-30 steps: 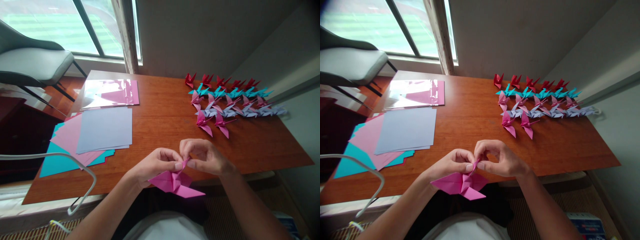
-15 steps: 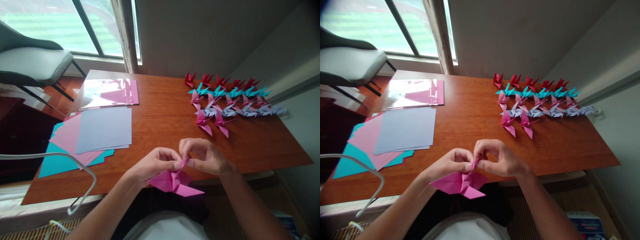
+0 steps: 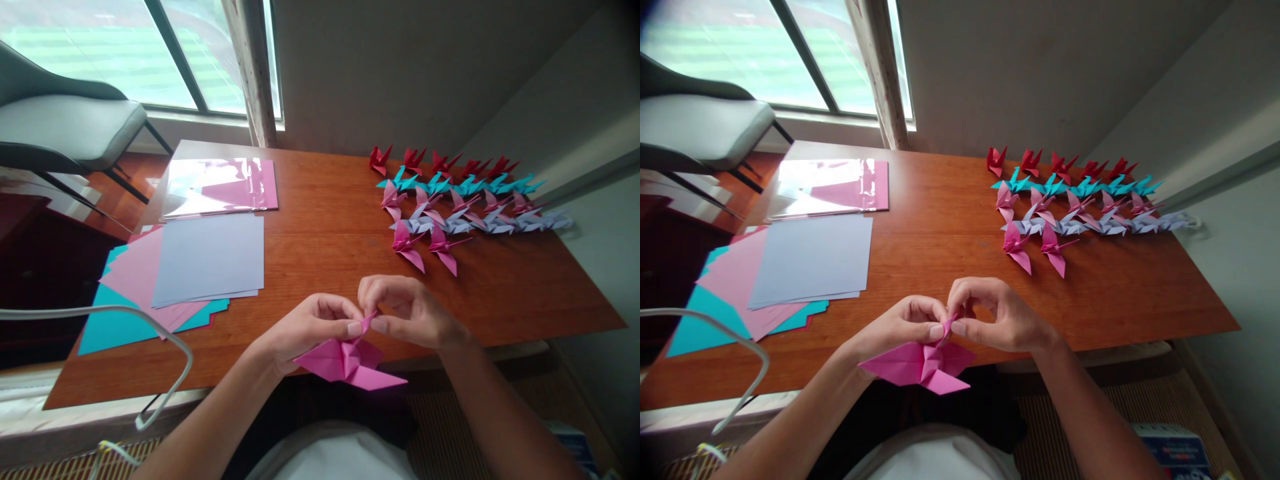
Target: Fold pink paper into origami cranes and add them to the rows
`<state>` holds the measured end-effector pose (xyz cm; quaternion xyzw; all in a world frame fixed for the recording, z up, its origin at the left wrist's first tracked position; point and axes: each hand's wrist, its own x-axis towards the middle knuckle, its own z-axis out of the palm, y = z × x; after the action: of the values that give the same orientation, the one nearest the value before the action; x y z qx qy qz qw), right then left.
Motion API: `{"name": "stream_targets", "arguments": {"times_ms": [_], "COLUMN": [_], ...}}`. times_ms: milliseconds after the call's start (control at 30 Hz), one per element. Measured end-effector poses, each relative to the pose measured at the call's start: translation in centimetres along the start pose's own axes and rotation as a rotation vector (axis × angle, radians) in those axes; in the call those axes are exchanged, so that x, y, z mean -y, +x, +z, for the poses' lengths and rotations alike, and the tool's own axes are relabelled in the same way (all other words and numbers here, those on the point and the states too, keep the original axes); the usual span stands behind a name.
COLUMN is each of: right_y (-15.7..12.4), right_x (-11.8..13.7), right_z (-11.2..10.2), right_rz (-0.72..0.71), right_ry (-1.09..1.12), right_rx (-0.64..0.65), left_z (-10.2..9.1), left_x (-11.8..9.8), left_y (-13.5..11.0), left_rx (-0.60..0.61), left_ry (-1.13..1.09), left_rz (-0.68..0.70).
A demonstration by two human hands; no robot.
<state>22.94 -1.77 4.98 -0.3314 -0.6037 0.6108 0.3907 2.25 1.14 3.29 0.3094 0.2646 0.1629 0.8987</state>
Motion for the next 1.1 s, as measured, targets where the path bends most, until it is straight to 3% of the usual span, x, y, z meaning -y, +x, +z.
{"name": "stream_targets", "arguments": {"times_ms": [533, 800, 1100], "right_y": [0.1, 0.1, 0.6], "right_x": [0.0, 1.1, 1.8], "right_z": [-0.1, -0.2, 0.1], "right_rz": [0.029, 0.258, 0.402], "right_ry": [-0.019, -0.135, -0.214], "right_rx": [-0.005, 0.043, -0.019], "left_z": [0.1, -0.2, -0.7], "left_x": [-0.2, 0.3, 0.0], "left_y": [0.2, -0.1, 0.0], "left_rx": [-0.013, -0.015, -0.095], "left_ry": [0.009, 0.043, 0.384], "left_rz": [-0.003, 0.026, 0.121]}}
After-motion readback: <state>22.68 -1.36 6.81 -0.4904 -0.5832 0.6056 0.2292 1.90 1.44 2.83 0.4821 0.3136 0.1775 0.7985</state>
